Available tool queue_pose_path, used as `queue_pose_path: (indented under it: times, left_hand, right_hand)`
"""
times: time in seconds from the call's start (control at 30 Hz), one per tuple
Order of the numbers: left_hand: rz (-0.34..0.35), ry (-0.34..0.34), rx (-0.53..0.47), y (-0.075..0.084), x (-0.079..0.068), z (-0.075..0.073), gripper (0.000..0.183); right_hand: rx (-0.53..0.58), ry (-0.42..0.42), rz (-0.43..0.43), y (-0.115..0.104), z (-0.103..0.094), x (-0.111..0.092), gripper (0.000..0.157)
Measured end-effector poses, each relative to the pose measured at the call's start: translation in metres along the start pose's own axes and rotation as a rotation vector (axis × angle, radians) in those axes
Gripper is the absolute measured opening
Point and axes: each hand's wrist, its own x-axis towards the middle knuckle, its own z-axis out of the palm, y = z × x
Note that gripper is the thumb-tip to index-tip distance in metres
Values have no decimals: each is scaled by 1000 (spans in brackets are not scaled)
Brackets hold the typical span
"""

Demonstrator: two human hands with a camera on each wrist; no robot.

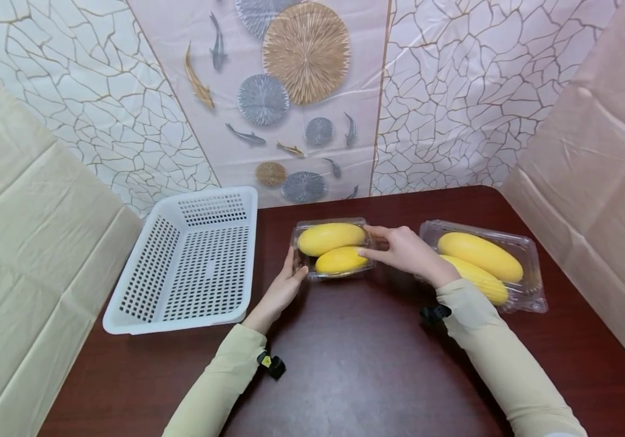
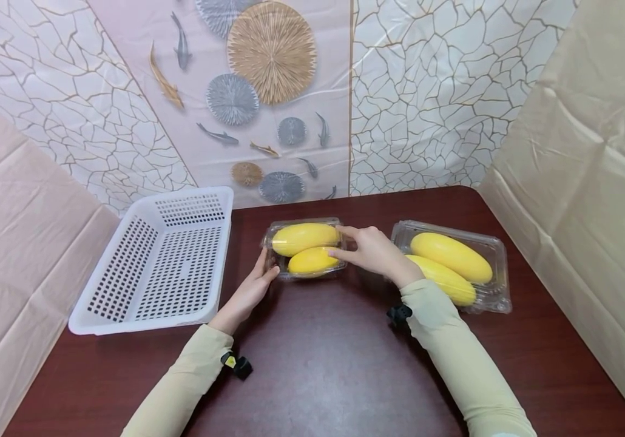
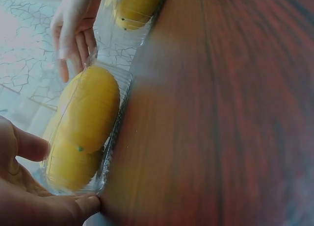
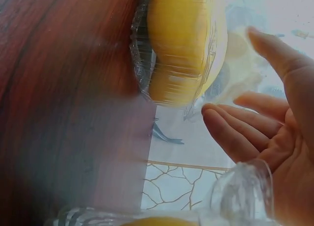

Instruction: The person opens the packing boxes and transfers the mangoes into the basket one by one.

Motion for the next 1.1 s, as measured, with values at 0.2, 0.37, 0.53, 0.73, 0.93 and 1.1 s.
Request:
queue_pose_path:
  times: [0.2, 0.37, 0.53, 0.73, 0.93, 1.1]
  left_hand:
    - [-21, 3, 29, -2, -2, -2, 76]
    - [-30, -1, 32, -1, -5, -3, 75]
    - [-10, -8, 27, -1, -8, -4, 74]
    - [-2, -1, 66, 1, -13, -5, 73]
    - [-4, 0, 70, -3, -15, -4, 73]
    - [-1, 3, 65, -2, -17, -3, 73]
  right_hand:
    - [118, 65, 28, -3, -1, 5, 68]
    - [184, 144, 82, -3, -2, 8, 66]
    - [240, 179, 126, -2, -1, 15, 70]
    - [308, 135, 177, -1, -1, 25, 74]
    - [392, 90, 223, -2, 5, 35, 83]
    - [397, 54, 283, -3, 12, 41, 86]
